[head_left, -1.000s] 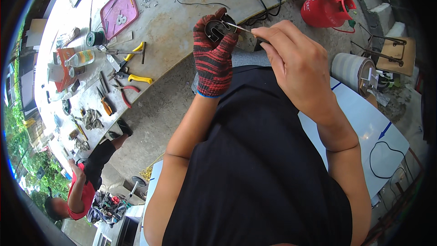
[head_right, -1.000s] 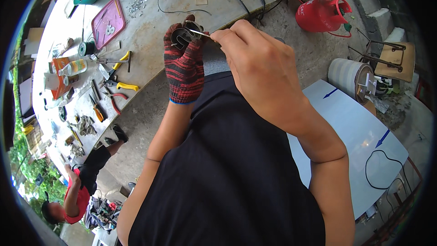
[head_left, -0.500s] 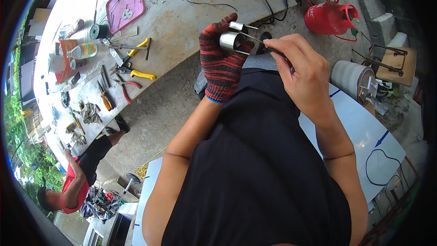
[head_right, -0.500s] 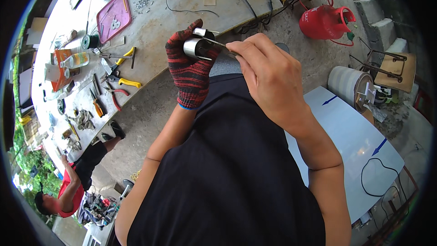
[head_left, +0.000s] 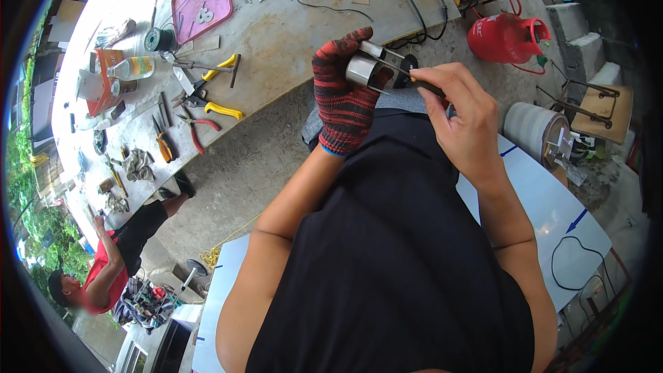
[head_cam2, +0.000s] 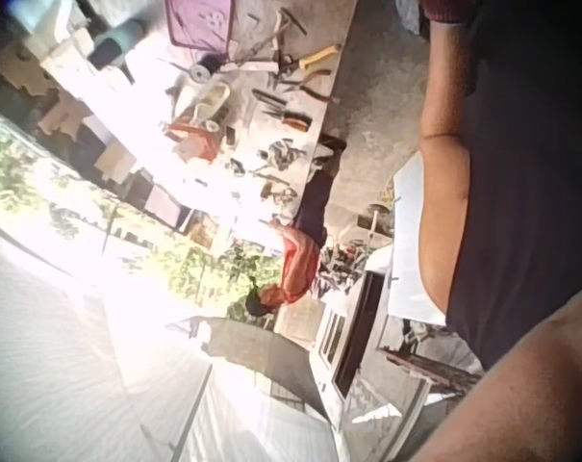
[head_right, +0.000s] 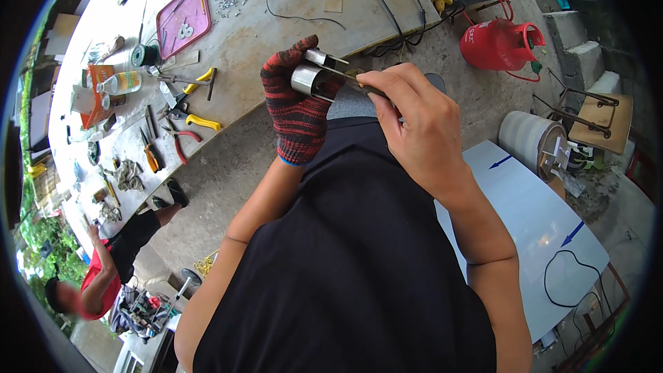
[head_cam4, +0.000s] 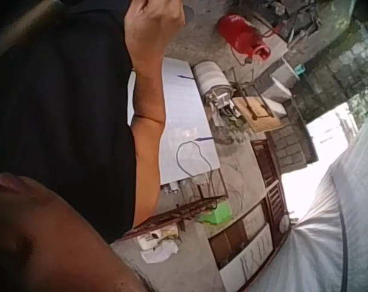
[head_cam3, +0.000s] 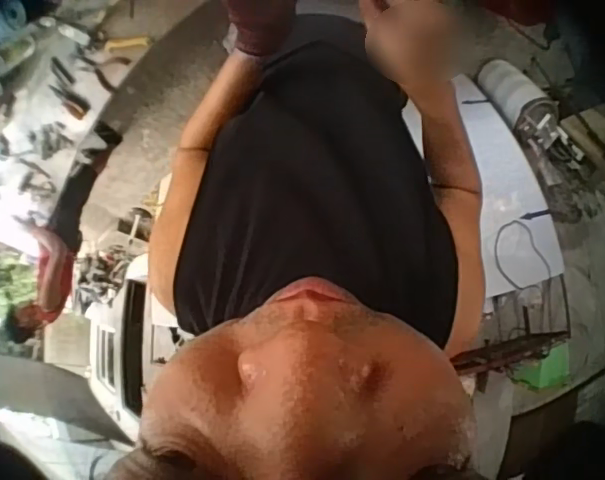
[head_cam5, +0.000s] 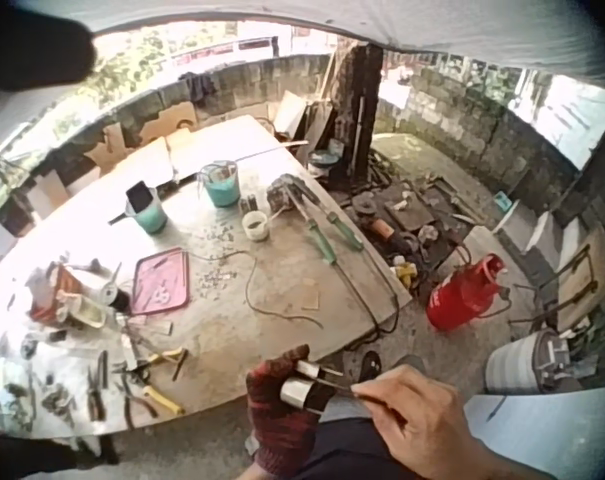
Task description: The person uses a handheld angle grinder to smooth the edges of a small metal cylinder. They then use a screwdriver to adjust a pin inside the cylinder, followed by pliers to bend and shape the metal. A hammer is used to tap the cylinder, and a welding torch is applied to heat the metal piece. The person repeatedly switches between these tools to refine the shape of the metal cylinder.
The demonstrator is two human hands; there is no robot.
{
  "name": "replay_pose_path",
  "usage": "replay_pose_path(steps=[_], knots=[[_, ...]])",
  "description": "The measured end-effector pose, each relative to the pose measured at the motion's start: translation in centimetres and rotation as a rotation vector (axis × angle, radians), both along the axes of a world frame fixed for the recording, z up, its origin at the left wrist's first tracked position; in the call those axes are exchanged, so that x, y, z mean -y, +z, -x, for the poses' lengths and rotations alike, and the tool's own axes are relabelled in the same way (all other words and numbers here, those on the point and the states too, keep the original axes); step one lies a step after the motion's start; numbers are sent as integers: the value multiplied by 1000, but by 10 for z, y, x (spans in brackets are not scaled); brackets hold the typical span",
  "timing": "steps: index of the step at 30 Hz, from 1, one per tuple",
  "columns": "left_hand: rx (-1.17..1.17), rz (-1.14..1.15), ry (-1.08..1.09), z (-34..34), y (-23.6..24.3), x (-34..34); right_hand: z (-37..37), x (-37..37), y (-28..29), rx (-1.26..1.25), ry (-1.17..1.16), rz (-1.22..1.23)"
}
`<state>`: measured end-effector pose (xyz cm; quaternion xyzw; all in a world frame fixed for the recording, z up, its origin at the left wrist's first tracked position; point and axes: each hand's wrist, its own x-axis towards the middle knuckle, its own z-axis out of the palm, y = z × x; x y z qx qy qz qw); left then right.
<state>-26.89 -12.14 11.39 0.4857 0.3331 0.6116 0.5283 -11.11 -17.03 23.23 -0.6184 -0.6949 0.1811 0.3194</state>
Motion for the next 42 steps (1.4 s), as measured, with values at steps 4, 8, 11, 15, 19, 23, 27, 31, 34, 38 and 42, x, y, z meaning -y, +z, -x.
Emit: replay_pose_path(steps=[4, 8, 11, 15, 19, 23, 27, 31, 34, 38, 42], knots=[[6, -13, 2, 5, -6, 0, 3, -2, -4, -100, 6, 36], [63, 1, 0, 9, -12, 1, 8, -2, -5, -127, -3, 85], [55, -13, 6, 10, -12, 0, 10, -6, 0, -209, -30, 177], [75, 1, -3, 12, -15, 0, 9, -9, 0, -282, -58, 310], [65, 21, 29, 18, -20, 2, 3, -13, -16, -272, -6, 330], [158, 139, 142, 45, -40, -3, -8, -38, -65, -204, -13, 303], [228, 325, 217, 79, -58, -6, -2, -83, -148, -120, 22, 168], [335, 458, 231, 104, -40, 7, 36, -127, -198, -24, 158, 44], [337, 461, 273, 118, -36, 16, 67, -149, -211, 18, 230, 21], [406, 446, 332, 135, -43, 28, 96, -160, -214, 117, 208, -110], [435, 467, 463, 157, -41, 43, 150, -156, -183, 49, 321, -127]])
